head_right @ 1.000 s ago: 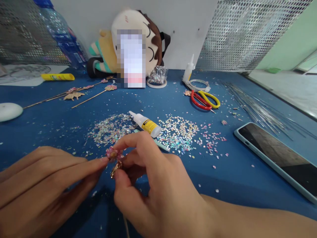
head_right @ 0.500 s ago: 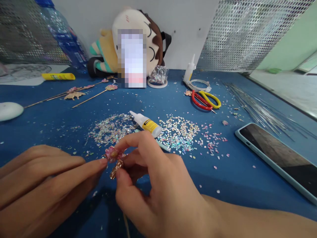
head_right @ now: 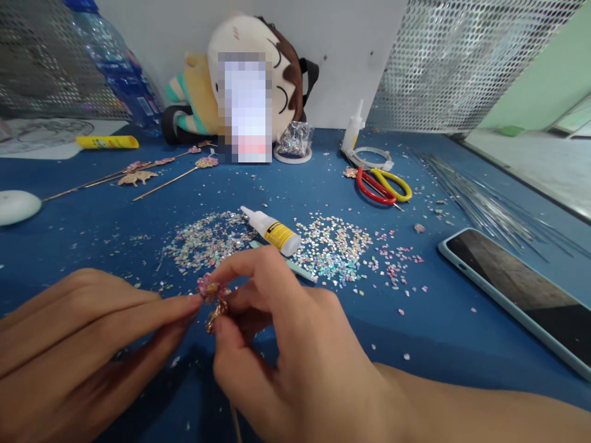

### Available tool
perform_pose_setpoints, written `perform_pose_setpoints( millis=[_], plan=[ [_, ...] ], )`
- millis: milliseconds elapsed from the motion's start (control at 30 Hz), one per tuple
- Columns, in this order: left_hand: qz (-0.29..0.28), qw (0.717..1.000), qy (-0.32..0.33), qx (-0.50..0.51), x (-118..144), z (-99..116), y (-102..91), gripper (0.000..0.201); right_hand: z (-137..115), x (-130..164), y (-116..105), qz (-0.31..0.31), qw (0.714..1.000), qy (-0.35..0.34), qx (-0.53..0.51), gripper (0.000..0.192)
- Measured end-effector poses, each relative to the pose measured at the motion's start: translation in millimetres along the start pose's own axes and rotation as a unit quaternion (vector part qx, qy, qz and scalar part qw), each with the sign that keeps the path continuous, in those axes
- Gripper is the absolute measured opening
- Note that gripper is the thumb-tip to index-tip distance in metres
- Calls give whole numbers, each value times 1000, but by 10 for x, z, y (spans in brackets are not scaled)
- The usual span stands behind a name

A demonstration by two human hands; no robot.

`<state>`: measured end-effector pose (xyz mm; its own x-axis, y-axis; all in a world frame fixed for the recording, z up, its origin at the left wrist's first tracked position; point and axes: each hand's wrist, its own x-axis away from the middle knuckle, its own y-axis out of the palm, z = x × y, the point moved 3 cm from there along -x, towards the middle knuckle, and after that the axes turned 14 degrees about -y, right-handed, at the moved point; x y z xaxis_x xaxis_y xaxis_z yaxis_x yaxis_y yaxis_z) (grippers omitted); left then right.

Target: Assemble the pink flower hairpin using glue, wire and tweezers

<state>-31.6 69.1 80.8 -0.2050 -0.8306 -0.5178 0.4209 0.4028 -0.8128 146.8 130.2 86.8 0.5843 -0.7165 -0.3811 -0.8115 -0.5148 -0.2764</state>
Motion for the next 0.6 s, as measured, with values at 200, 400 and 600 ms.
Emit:
perform_pose_setpoints(
  millis=[200, 400, 600],
  plan=[
    [-4, 1000, 0, 21, -27, -9, -32, 21, -3, -5, -3, 1, 1000, -3, 0, 22],
    [73, 993, -13, 89, -131, 65, -41, 18, -12, -9, 17, -3, 1000, -12, 2, 22],
    [107, 988, -3, 108, -122, 24, -9, 12, -7, 23, 8, 13, 1000, -18, 10, 24]
  ],
)
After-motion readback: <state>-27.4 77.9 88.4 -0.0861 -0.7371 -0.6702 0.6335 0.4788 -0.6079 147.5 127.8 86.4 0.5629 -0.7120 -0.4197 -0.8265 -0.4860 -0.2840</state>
